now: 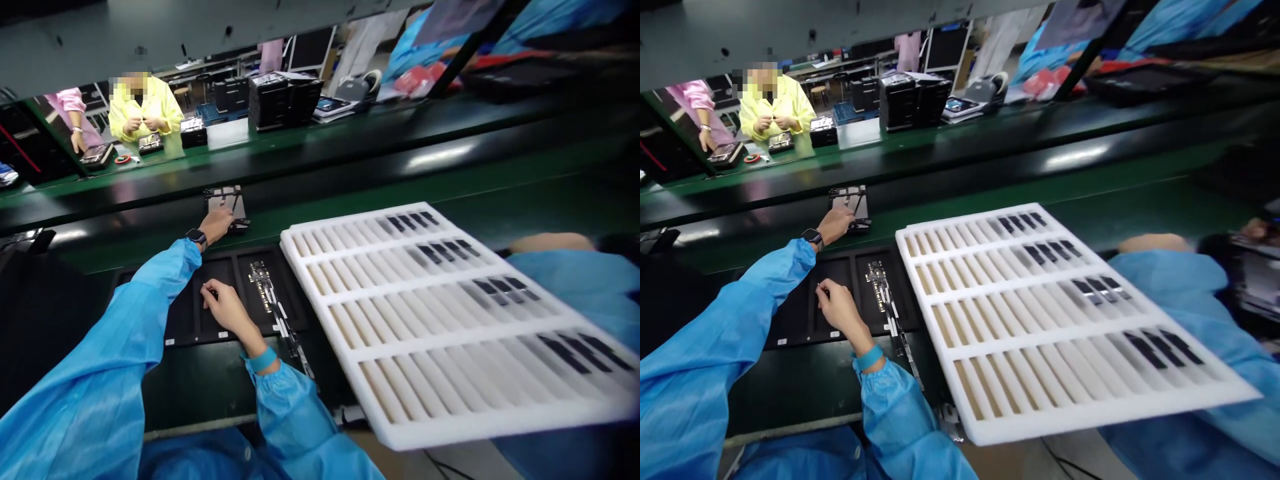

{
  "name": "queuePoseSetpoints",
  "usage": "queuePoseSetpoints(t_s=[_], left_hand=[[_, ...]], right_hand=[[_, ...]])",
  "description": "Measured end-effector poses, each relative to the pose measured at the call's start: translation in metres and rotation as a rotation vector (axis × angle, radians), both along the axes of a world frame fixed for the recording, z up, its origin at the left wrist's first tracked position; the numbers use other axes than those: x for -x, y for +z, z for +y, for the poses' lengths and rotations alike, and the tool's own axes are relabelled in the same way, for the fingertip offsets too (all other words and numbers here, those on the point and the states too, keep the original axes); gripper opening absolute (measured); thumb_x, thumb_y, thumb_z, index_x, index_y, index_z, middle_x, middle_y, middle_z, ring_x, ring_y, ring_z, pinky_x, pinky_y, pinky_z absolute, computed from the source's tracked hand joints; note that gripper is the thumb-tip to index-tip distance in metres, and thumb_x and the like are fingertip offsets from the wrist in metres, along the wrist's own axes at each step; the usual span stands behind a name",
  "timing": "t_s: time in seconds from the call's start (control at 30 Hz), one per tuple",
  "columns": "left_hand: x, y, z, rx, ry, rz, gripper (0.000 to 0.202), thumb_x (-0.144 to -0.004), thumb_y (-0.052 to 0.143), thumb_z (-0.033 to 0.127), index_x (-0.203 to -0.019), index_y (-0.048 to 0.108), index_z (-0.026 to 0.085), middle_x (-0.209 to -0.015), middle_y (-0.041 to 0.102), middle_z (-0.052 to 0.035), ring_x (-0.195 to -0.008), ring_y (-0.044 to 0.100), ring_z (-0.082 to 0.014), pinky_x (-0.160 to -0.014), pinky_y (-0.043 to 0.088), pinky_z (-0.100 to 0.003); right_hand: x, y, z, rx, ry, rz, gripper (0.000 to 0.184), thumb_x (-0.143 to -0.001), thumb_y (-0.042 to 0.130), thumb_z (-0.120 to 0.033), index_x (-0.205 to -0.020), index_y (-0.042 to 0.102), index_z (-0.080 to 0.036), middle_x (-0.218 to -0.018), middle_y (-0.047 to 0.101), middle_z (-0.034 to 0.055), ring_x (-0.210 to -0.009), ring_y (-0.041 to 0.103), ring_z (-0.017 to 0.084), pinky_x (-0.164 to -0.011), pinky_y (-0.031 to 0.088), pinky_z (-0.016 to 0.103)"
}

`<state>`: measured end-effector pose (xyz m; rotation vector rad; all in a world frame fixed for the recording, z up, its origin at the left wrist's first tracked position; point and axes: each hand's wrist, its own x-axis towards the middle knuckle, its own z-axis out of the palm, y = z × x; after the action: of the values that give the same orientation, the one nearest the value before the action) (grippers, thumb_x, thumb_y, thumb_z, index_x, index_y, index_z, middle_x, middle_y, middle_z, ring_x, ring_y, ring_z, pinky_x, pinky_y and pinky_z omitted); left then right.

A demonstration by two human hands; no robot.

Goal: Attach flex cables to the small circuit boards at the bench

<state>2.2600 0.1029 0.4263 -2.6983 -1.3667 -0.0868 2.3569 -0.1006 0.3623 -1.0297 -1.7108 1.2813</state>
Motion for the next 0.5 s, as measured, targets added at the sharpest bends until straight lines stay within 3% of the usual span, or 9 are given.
queuePoseSetpoints(t_s=[0.2, 0.33, 0.43, 0.5], left_hand=[[0.037, -0.008, -0.015, 0.003, 0.124, 0.047, 0.034, -0.100, 0.047, 0.012, -0.104, 0.081, 0.010, -0.121, 0.074, -0.0190, -0.117, 0.064, -0.0303, -0.108, 0.050, -0.047], [0.041, 0.005, -0.027, -0.037, 0.217, -0.053, 0.037, -0.100, 0.049, 0.015, -0.123, 0.078, 0.012, -0.138, 0.070, -0.0188, -0.127, 0.061, -0.0321, -0.111, 0.050, -0.048], [0.041, 0.033, -0.068, -0.083, 0.342, -0.295, 0.033, -0.100, 0.053, 0.017, -0.122, 0.077, 0.011, -0.135, 0.071, -0.0194, -0.129, 0.062, -0.0306, -0.115, 0.048, -0.045], [0.042, 0.054, -0.122, -0.111, 0.407, -0.564, 0.028, -0.101, 0.056, 0.018, -0.118, 0.077, 0.012, -0.130, 0.073, -0.0178, -0.126, 0.065, -0.0265, -0.114, 0.048, -0.039]], right_hand=[[0.000, 0.000, -0.001, -0.004, 0.004, -0.028, 0.016, -0.104, 0.056, -0.023, -0.090, 0.063, -0.024, -0.069, 0.071, -0.0018, -0.075, 0.070, 0.021, -0.082, 0.046, 0.029], [-0.001, -0.001, 0.001, -0.013, 0.004, -0.016, 0.016, -0.103, 0.055, -0.028, -0.089, 0.063, -0.024, -0.071, 0.072, -0.0010, -0.076, 0.070, 0.021, -0.084, 0.048, 0.031], [-0.002, -0.002, 0.001, 0.001, 0.011, 0.013, 0.017, -0.100, 0.054, -0.034, -0.091, 0.063, -0.024, -0.070, 0.072, 0.0009, -0.075, 0.070, 0.022, -0.081, 0.049, 0.032], [-0.004, -0.004, -0.002, 0.023, 0.009, 0.038, 0.024, -0.097, 0.054, -0.044, -0.093, 0.063, -0.022, -0.070, 0.071, 0.0027, -0.071, 0.068, 0.022, -0.076, 0.050, 0.033]])
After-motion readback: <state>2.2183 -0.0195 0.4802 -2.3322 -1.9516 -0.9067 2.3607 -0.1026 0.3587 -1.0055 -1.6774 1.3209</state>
